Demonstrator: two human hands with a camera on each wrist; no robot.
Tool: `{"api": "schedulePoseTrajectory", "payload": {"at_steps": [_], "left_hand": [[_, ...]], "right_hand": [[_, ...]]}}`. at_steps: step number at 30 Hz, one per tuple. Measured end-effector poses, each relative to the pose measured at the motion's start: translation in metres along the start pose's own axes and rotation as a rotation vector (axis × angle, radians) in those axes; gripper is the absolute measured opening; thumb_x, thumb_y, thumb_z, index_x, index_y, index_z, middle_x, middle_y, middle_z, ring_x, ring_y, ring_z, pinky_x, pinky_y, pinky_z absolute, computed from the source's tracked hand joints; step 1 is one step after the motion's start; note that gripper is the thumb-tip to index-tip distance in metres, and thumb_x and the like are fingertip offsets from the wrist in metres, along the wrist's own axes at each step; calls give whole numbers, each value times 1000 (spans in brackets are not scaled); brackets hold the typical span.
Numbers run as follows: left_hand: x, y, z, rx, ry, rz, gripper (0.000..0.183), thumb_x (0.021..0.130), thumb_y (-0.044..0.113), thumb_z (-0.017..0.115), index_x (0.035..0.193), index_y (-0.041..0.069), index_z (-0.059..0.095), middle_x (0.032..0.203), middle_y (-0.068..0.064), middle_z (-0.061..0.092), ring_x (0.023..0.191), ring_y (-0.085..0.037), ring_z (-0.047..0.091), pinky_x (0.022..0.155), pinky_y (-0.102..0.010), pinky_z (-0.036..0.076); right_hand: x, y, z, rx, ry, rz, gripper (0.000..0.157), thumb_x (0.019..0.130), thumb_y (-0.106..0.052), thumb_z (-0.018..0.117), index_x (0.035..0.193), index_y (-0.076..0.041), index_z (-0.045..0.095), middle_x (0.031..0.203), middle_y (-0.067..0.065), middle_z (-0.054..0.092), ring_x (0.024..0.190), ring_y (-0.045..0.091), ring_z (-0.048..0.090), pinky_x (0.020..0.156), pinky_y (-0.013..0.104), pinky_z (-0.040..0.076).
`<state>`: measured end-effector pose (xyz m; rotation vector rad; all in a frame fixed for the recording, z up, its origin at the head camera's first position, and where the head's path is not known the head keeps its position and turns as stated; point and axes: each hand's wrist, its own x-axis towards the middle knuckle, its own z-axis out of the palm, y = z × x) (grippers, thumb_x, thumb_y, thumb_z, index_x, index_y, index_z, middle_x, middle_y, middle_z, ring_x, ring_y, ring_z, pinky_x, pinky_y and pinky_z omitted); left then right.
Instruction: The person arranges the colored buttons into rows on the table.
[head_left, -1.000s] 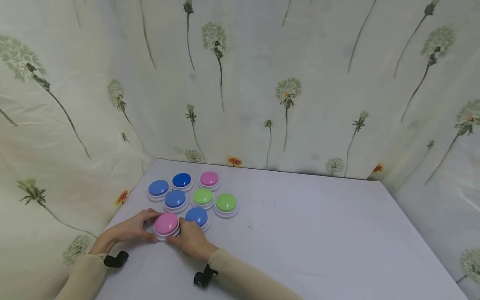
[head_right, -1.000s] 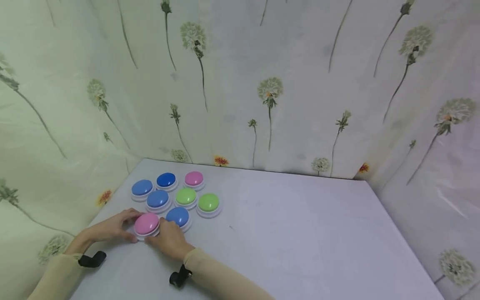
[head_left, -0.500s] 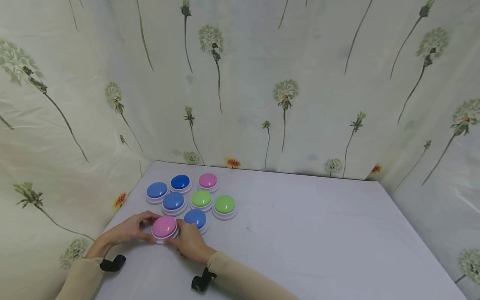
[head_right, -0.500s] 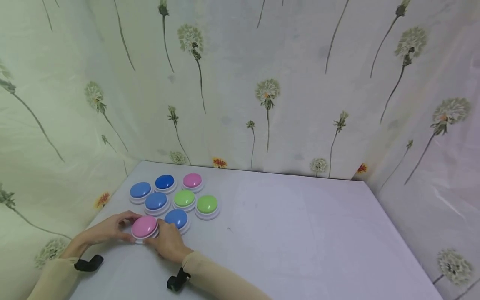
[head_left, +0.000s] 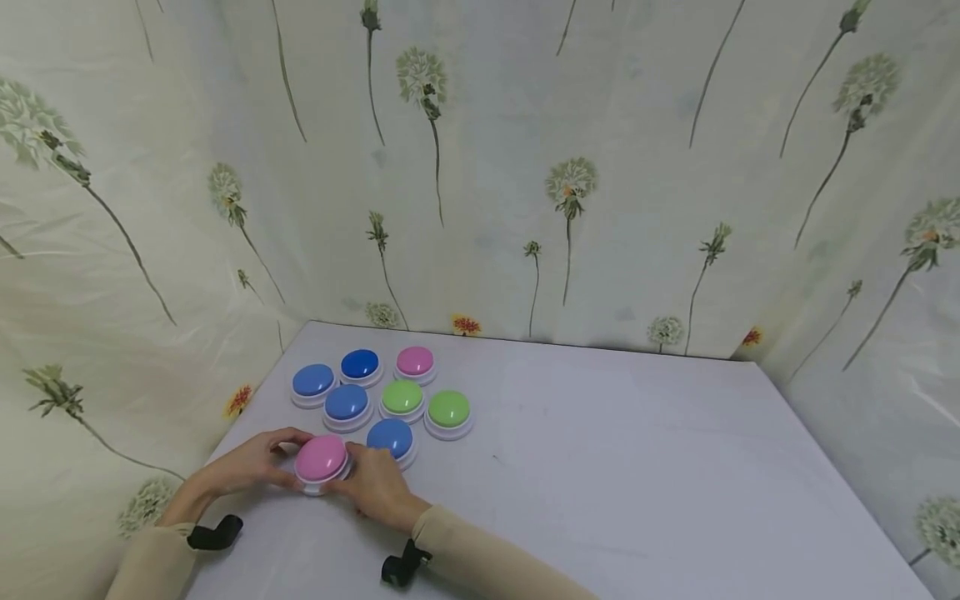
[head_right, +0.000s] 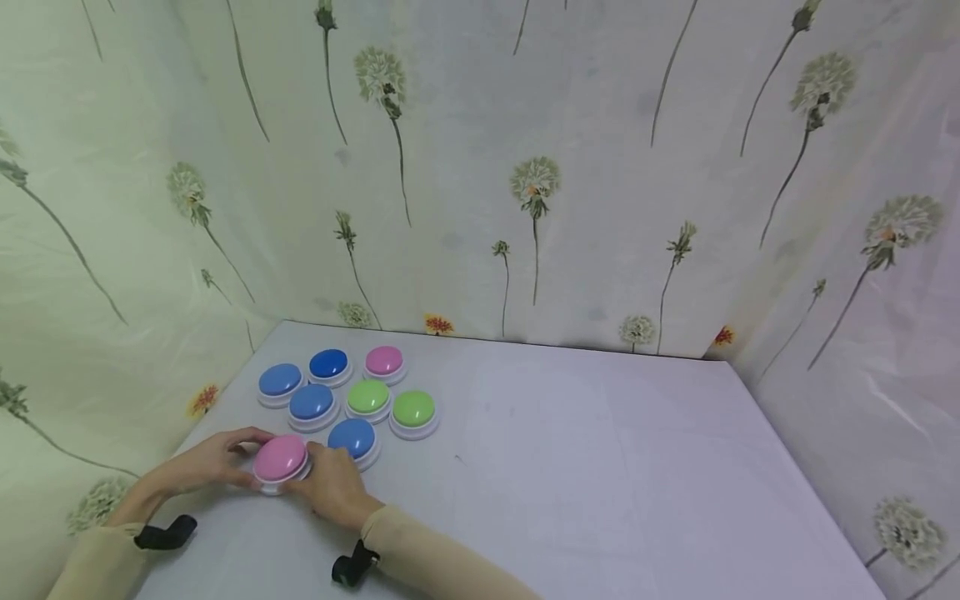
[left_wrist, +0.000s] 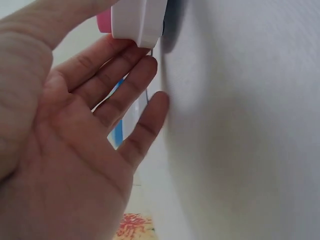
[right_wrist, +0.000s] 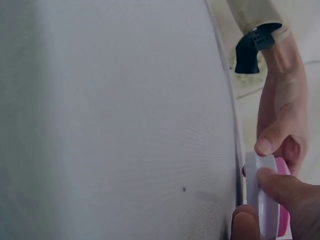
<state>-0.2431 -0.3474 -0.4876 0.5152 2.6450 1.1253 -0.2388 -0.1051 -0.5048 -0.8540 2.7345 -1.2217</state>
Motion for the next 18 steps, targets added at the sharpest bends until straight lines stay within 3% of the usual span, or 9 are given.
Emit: {"api": "schedulePoseTrajectory", "payload": {"at_steps": [8,12,18], "left_hand": [[-8,8,-4,-27,-32,32,60,76,24,79,129,11,55,129,-10,58,116,-22,49,93,-48,44],[-8,13,-6,-29,-41,38,59,77,26,79,129,11,53,128,-9,58,114,-21,50,93,-46,45],[-9,22,-7,-12,-37,69,58,77,28,79,127,13,53,126,-7,58,111,-11,52,92,-44,46]], "right_hand": [[-1,-4,-2,-174,63,-81,39,72,-47,81,96,-18,70,62,-15,50,60,-3,43,51,12,34],[-3,-6,-6,-204,55,-59,51,71,-50,81,107,-16,70,74,-12,53,69,-1,44,56,12,36],[-10,-13,-16,-233,58,-22,66,71,-55,79,122,-16,66,107,-3,58,90,4,55,73,18,49]]}}
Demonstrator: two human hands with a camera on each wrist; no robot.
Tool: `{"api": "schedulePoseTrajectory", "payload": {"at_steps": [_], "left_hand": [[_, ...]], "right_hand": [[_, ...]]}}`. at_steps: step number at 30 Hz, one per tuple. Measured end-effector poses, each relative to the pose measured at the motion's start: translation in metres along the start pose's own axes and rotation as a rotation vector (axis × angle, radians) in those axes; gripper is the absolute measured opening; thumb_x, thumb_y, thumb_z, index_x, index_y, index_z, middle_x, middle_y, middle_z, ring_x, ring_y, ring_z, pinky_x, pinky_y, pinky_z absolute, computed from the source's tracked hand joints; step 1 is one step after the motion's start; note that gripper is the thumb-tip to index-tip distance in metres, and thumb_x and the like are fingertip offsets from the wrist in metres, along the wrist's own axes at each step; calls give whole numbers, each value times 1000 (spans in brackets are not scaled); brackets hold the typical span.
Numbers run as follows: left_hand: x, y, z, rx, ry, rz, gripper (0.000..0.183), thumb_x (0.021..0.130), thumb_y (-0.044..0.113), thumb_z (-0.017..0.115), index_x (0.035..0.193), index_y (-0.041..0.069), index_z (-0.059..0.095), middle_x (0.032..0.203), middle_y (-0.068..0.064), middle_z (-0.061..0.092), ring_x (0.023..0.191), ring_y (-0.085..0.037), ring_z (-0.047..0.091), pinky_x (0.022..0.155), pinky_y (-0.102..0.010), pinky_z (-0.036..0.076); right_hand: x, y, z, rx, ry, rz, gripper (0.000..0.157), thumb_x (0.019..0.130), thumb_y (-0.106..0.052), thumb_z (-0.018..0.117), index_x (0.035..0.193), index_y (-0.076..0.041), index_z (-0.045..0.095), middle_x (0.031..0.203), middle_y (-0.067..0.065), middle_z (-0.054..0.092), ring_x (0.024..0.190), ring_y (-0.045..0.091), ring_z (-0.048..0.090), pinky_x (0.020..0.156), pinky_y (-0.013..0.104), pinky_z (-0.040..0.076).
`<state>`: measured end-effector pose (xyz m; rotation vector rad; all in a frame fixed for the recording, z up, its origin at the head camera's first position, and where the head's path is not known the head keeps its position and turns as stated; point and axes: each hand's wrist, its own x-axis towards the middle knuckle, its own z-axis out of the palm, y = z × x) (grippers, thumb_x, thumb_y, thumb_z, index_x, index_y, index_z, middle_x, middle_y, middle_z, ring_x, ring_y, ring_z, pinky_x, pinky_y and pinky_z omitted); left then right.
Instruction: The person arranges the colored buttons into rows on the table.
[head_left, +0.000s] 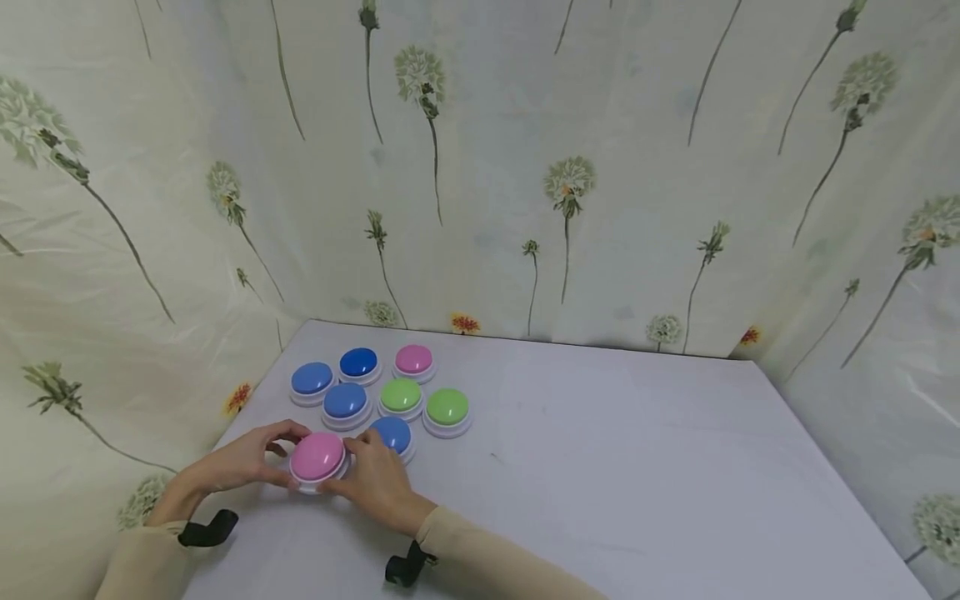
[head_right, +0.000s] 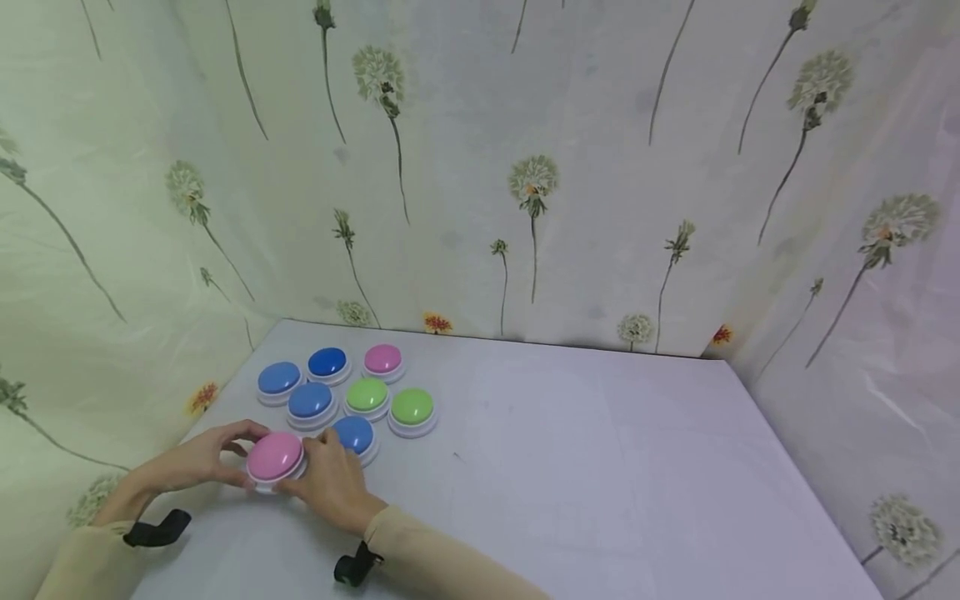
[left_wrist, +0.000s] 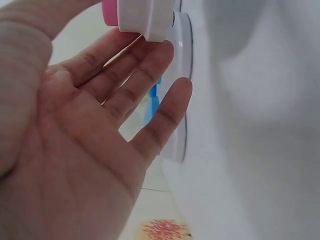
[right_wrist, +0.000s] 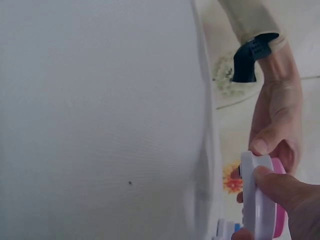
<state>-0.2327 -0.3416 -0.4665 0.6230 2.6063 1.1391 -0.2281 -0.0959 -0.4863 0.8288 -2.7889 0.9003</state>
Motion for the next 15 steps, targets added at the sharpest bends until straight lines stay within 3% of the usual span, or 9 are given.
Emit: {"api": "schedulePoseTrajectory", "payload": {"at_steps": [7,15], "left_hand": [[4,13,0,23,37,66,57,77,28,79,126,14,53,123,-3,59,108,-7,53,91,-35,48],[9,37,8,25,49,47,58,76,32,80,125,17,52,122,-1,59,108,-14,53,91,-44,48]], "right_hand": [[-3,4,-16,-38,25,-20,68,72,-61,74,124,-18,64,117,-4,62,98,7,60,78,23,52],[-10,16,-37,-6,45,-68,66,73,-64,72,122,-21,65,114,-9,68,99,4,62,73,17,51]]}}
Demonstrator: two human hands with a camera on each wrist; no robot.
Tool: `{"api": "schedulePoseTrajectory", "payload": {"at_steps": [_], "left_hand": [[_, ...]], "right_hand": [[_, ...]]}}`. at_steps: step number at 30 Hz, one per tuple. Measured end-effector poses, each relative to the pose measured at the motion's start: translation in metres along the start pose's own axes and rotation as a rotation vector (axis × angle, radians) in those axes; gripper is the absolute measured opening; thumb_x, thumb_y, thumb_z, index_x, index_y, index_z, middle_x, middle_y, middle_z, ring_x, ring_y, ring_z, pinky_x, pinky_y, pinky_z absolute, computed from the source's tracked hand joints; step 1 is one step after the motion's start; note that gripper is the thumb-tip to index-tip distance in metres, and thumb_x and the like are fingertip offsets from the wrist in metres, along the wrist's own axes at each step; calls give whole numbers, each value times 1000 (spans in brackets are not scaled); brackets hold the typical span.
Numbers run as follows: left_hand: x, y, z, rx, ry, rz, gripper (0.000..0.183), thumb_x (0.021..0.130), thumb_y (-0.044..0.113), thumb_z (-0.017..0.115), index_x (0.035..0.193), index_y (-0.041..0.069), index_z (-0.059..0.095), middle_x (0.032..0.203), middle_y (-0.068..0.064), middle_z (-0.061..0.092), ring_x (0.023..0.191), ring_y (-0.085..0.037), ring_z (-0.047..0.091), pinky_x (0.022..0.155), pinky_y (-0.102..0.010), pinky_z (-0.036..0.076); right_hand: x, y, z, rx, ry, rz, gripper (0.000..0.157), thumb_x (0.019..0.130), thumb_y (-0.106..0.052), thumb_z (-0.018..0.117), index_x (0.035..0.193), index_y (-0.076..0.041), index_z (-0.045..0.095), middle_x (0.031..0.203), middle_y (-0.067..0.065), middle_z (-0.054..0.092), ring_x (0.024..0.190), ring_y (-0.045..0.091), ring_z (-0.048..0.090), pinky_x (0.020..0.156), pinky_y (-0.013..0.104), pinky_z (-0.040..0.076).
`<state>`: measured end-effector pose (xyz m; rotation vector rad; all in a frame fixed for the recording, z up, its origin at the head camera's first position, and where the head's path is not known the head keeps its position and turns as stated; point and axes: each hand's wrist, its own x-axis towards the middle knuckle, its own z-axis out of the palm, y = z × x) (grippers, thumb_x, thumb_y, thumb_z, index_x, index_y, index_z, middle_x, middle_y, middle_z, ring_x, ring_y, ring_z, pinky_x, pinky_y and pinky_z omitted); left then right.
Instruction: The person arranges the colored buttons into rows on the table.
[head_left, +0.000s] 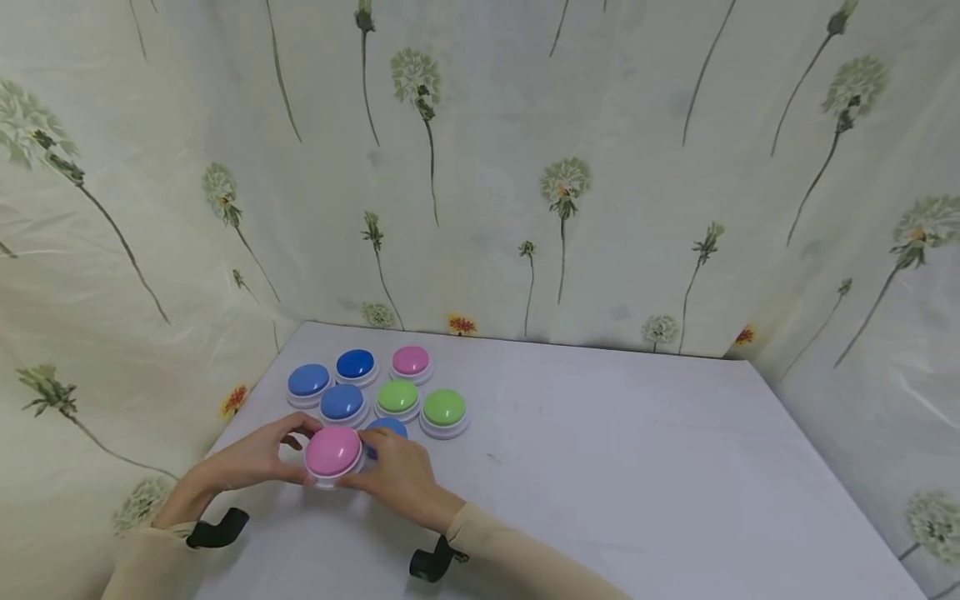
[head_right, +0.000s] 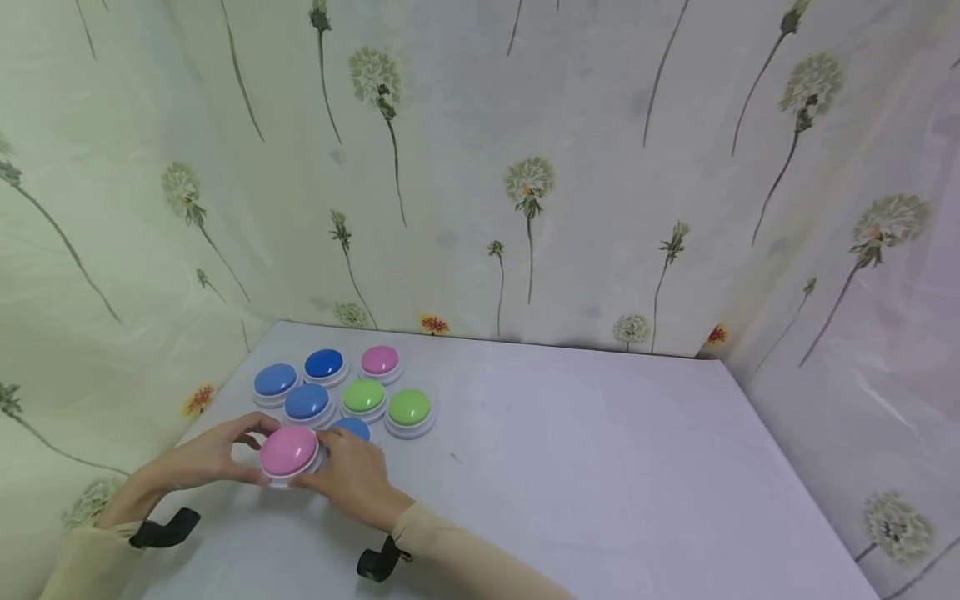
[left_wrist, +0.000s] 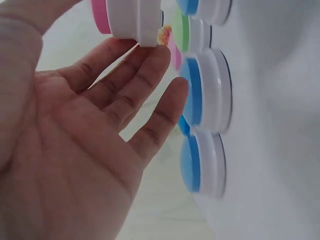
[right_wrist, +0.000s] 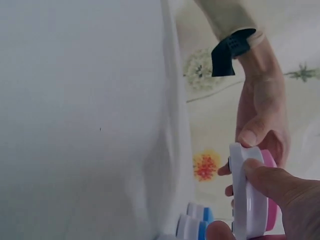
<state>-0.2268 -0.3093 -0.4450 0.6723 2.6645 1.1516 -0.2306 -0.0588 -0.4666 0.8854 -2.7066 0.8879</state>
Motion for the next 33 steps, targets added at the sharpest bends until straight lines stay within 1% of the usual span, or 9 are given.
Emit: {"api": "schedulePoseTrajectory", "payload": {"at_steps": [5,8,12,14,17,21,24,29,33], "left_hand": [[9,17,9,28,19,38,58,76,34,80,125,19,52,120,3,60,108,-12,54,91,-42,50],[17,27,15,37,29,68,57,76,35,80,124,20,52,120,4,60,109,-11,53,91,-41,50],[28,41,24,48,31,105,58,77,38,80,124,20,52,119,6,60,109,-11,53,91,-39,49],[34,50,29,53,39,130,59,75,39,81,124,20,53,118,7,60,109,-12,53,91,-39,49],[43,63,38,46,54,151,60,73,40,82,123,20,54,116,9,61,108,-12,53,92,-42,47],[55,80,50,24,59,149,62,72,40,83,123,18,55,118,7,61,111,-16,53,94,-50,46],[64,90,60,15,60,147,64,71,39,84,124,16,55,119,3,60,113,-20,54,95,-52,47],[75,107,81,4,66,141,66,69,38,86,122,13,55,115,2,60,111,-20,55,95,-52,48],[85,118,96,1,68,176,65,68,36,87,120,10,57,113,0,62,109,-22,56,94,-53,48]], "right_hand": [[-8,11,-19,14,11,-32,63,74,-63,71,121,-22,65,114,-10,70,101,6,65,78,17,52],[-14,17,-32,18,21,-41,61,75,-61,72,122,-23,65,112,-10,71,98,7,66,75,17,51],[-24,27,-49,6,26,-21,62,74,-59,74,124,-24,63,115,-9,70,100,9,66,76,22,53],[-30,33,-58,-8,30,-7,65,74,-60,74,126,-23,62,118,-9,69,104,9,65,79,25,54],[-37,42,-71,15,29,10,66,73,-57,75,127,-22,62,116,-7,69,93,8,68,72,22,54],[-46,55,-88,48,39,-3,65,73,-53,78,126,-19,63,108,-5,72,75,9,68,61,15,48],[-53,65,-99,30,45,-9,65,73,-54,77,125,-18,63,111,-4,71,79,11,67,62,15,47],[-68,81,-116,-4,28,5,67,72,-55,77,127,-21,63,117,-6,69,85,13,66,62,16,47],[-80,93,-127,-39,27,21,66,71,-55,78,127,-24,63,117,-8,69,84,11,65,63,17,46]]}}
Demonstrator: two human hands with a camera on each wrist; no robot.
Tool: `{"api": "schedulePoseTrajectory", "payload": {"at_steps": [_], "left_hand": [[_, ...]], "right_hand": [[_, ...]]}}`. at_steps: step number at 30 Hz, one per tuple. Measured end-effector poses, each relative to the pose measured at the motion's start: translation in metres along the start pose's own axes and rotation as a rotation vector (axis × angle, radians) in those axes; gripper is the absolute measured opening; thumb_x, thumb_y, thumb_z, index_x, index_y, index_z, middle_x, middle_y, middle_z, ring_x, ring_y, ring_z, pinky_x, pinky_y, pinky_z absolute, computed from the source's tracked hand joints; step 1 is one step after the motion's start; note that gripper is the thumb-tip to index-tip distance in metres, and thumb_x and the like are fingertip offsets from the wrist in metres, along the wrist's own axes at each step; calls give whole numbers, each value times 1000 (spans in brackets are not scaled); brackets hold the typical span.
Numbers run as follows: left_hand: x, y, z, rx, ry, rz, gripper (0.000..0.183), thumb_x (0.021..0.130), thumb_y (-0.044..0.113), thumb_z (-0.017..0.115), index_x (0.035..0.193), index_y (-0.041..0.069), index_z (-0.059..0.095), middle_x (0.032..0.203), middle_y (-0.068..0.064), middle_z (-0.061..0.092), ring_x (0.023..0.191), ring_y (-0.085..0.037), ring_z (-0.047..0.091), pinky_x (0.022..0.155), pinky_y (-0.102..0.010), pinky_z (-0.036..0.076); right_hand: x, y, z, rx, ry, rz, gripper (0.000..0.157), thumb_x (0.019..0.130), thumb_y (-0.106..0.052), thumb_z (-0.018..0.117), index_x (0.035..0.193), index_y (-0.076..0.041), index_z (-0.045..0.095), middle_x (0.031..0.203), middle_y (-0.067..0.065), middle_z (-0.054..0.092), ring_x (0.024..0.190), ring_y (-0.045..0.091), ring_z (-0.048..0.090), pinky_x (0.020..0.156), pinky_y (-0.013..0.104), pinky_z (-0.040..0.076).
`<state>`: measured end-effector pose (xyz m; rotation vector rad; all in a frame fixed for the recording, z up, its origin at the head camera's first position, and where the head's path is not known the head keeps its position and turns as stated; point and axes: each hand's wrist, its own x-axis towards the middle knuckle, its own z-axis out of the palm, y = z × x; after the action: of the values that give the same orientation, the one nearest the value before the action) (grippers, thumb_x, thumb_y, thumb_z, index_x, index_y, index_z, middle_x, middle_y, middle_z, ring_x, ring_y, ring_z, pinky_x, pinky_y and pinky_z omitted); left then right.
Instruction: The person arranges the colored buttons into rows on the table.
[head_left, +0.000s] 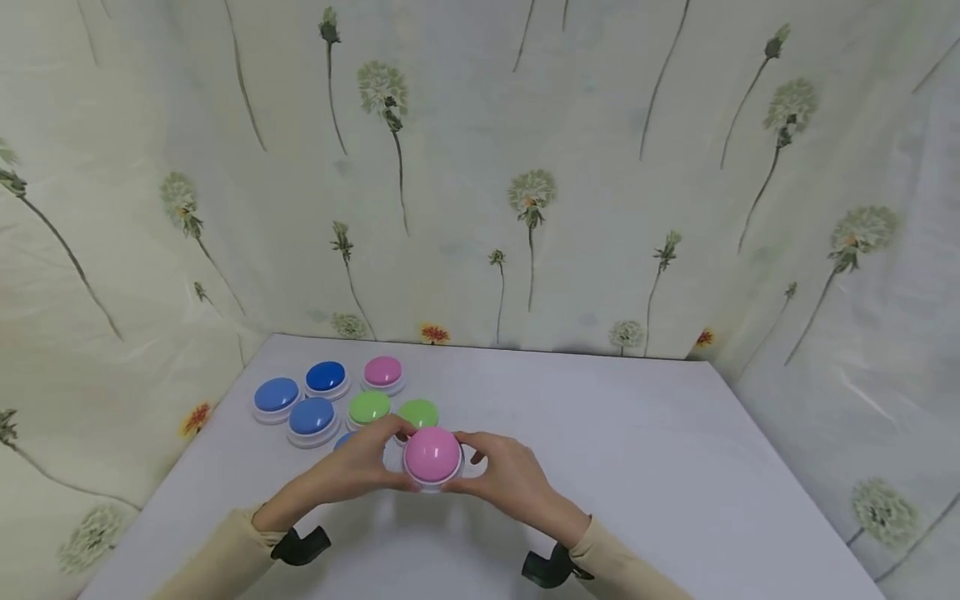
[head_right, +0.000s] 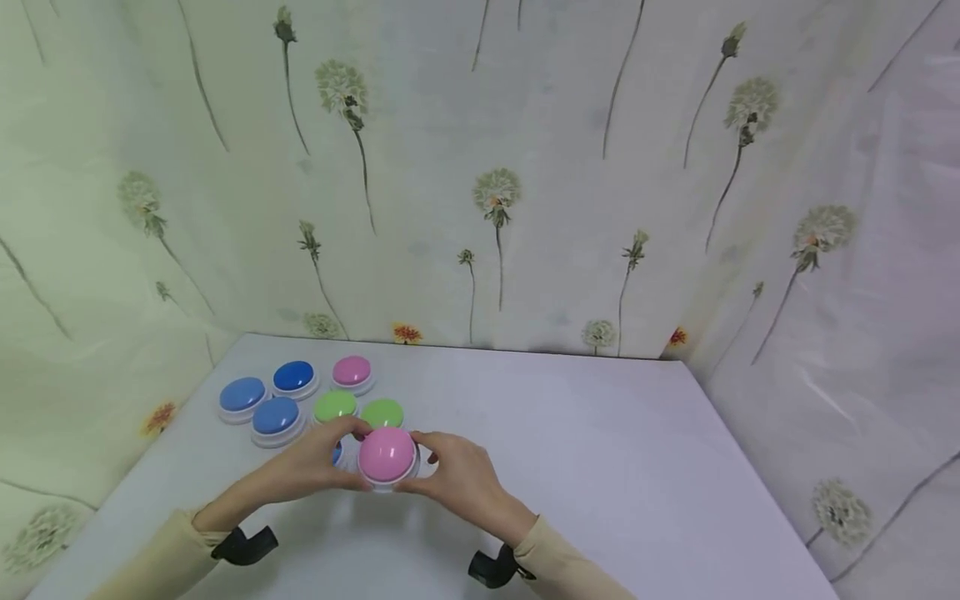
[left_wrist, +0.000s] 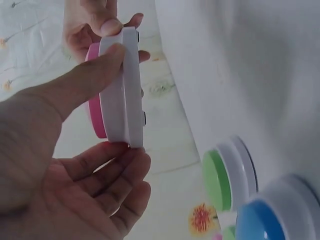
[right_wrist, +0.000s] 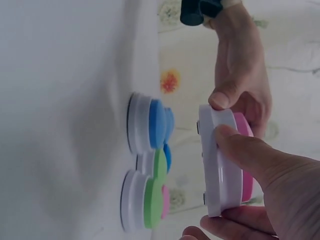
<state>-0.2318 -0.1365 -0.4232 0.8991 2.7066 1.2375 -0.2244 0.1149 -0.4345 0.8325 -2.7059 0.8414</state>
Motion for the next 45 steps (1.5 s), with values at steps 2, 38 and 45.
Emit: {"api": "schedulePoseTrajectory", "payload": {"at_steps": [2,38,45], "left_hand": [[4,2,7,6,-1,10,63,68,34,87,119,11,58,113,0,62,109,-22,57,95,-52,48],[117,4,74,141,10,-141,63,70,6,84,124,-10,54,114,-20,54,107,-29,57,99,-44,49],[145,-14,78,138,-37,-172,63,73,9,83,126,-8,54,113,-19,54,108,-28,56,100,-43,48]], "right_hand": [[-5,5,-3,-14,6,1,66,71,-55,79,126,-23,64,117,-9,69,84,10,64,63,18,47],[28,107,-18,-11,-42,219,60,71,-40,83,124,-20,65,114,-3,70,88,16,65,62,27,49],[44,126,-17,-7,-63,292,61,70,-40,84,125,-21,65,110,-2,70,86,12,63,63,29,49]]}}
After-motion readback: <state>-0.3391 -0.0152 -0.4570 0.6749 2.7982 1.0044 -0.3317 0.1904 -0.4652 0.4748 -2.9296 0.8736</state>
